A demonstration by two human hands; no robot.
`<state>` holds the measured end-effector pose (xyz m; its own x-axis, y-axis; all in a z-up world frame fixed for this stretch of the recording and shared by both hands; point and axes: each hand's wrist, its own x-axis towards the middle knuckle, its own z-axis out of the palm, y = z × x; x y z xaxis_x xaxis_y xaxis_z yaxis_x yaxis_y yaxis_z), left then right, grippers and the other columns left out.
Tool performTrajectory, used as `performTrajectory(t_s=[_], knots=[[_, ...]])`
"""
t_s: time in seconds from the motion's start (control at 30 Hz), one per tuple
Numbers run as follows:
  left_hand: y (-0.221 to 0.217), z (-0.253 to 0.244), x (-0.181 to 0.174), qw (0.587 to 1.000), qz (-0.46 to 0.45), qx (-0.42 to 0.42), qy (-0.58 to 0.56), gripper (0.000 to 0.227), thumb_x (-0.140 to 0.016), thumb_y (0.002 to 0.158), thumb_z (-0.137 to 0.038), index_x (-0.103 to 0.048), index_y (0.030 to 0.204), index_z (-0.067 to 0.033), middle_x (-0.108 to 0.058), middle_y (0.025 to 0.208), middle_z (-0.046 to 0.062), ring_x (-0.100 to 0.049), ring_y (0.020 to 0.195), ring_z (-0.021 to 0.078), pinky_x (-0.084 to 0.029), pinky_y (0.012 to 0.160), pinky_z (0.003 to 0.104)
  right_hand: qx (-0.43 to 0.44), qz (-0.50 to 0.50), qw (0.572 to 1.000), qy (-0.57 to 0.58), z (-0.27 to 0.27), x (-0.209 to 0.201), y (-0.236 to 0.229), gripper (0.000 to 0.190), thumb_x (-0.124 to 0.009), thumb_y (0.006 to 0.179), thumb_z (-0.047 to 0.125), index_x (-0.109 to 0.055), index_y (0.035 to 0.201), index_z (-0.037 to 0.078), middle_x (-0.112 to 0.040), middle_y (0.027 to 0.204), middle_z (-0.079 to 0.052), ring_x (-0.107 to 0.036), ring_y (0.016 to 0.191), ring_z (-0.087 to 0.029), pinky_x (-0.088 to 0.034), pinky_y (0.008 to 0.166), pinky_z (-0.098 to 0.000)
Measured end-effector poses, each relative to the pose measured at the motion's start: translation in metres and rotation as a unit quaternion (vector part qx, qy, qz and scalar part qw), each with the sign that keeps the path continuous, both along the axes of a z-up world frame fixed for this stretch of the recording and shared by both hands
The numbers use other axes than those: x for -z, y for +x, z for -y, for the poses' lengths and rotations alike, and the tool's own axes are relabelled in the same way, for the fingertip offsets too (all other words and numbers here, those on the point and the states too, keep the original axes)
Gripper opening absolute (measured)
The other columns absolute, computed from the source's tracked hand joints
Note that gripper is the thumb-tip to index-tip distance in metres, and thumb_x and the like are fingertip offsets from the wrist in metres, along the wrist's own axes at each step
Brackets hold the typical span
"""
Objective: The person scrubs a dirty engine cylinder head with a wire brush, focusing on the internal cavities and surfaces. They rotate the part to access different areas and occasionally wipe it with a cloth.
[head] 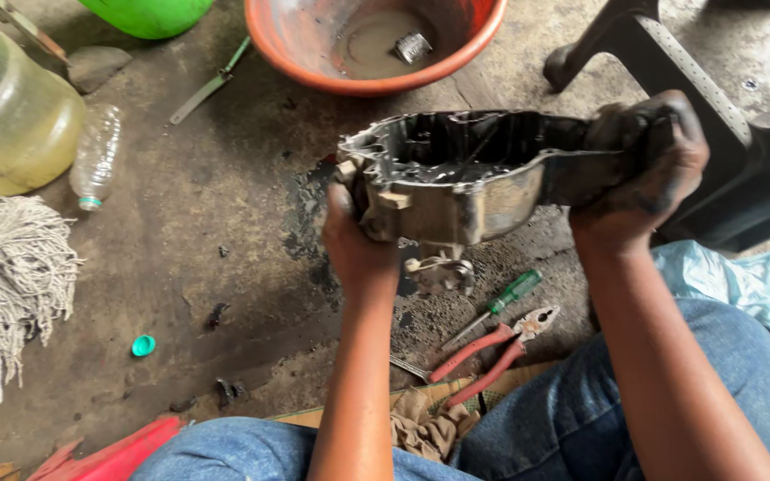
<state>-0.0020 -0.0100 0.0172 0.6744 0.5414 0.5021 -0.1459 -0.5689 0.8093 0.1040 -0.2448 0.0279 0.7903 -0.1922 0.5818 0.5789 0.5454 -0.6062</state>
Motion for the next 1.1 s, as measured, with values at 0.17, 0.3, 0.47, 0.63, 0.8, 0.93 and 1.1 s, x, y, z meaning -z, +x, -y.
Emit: performTrajectory(t_s=[0.17, 0.3, 0.47, 0.63, 0.8, 0.93, 1.1], knots=[[0.0, -0.005, 0.011, 0.994, -0.104, -0.011, 0.005, 0.026, -0.073, 0.088, -0.01, -0.049, 0.099, -0.0075, -0.072, 0.092, 0.013, -0.075, 0.087, 0.0299, -0.057, 0.074, 0.044, 0.018, 0.007, 0.999, -0.03, -0.018, 0.024, 0.002, 0.042, -0.052, 0.108, 0.042, -0.055, 0.098, 0.001, -0.05, 0.08, -0.007, -0.052, 0.073, -0.017, -0.044, 0.067, -0.0302], [0.005, -0.002, -0.004, 0.988, -0.152, -0.003, -0.03, 0.036, -0.081, 0.086, -0.021, -0.051, 0.098, -0.0072, -0.075, 0.091, 0.014, -0.077, 0.085, 0.0308, -0.059, 0.076, 0.044, -0.008, -0.066, 0.997, 0.037, -0.005, 0.031, 0.012, 0.037, -0.058, 0.11, 0.038, -0.05, 0.093, 0.006, -0.048, 0.08, -0.005, -0.049, 0.072, -0.017, -0.043, 0.065, -0.031], [0.0, 0.005, -0.05, 0.99, -0.104, -0.063, 0.078, 0.07, -0.08, 0.078, -0.013, -0.045, 0.138, -0.0027, -0.074, 0.098, 0.022, -0.074, 0.09, 0.0397, -0.056, 0.081, 0.048, -0.019, -0.232, 0.967, 0.104, 0.006, 0.027, 0.037, 0.034, -0.047, 0.111, 0.038, -0.052, 0.095, 0.008, -0.053, 0.082, -0.005, -0.053, 0.071, -0.018, -0.048, 0.064, -0.0341], [-0.008, 0.012, -0.071, 0.953, -0.271, -0.11, 0.081, 0.065, -0.073, 0.077, -0.004, -0.054, 0.139, -0.0103, -0.076, 0.094, 0.02, -0.074, 0.09, 0.0384, -0.056, 0.081, 0.048, -0.067, -0.501, 0.862, 0.032, -0.004, 0.054, 0.046, 0.037, -0.046, 0.108, 0.045, -0.053, 0.091, 0.012, -0.053, 0.068, -0.001, -0.05, 0.053, -0.016, -0.047, 0.051, -0.0316], [-0.008, 0.01, -0.06, 0.939, -0.324, -0.11, 0.041, 0.042, -0.068, 0.083, -0.004, -0.066, 0.124, -0.0107, -0.079, 0.095, 0.013, -0.078, 0.09, 0.0296, -0.059, 0.079, 0.043, -0.077, -0.574, 0.815, 0.004, -0.001, 0.105, 0.06, 0.038, -0.049, 0.107, 0.048, -0.057, 0.094, 0.014, -0.05, 0.065, 0.001, -0.047, 0.05, -0.014, -0.044, 0.048, -0.0301], [0.0, 0.002, -0.052, 0.944, -0.296, -0.099, 0.108, 0.038, -0.073, 0.083, -0.01, -0.069, 0.12, -0.0102, -0.078, 0.097, 0.015, -0.076, 0.092, 0.0331, -0.057, 0.08, 0.045, -0.091, -0.562, 0.821, 0.034, 0.001, 0.114, 0.065, 0.036, -0.049, 0.108, 0.047, -0.057, 0.095, 0.015, -0.053, 0.066, 0.0, -0.051, 0.053, -0.015, -0.048, 0.049, -0.0319], [-0.003, -0.019, -0.047, 0.92, -0.153, -0.074, 0.354, 0.032, -0.078, 0.072, -0.021, -0.068, 0.1, -0.0108, -0.075, 0.097, 0.016, -0.074, 0.091, 0.0343, -0.056, 0.076, 0.044, -0.096, -0.575, 0.809, 0.07, 0.0, 0.106, 0.059, 0.039, -0.043, 0.106, 0.045, -0.058, 0.097, 0.01, -0.062, 0.072, -0.005, -0.06, 0.058, -0.019, -0.053, 0.056, -0.0349]])
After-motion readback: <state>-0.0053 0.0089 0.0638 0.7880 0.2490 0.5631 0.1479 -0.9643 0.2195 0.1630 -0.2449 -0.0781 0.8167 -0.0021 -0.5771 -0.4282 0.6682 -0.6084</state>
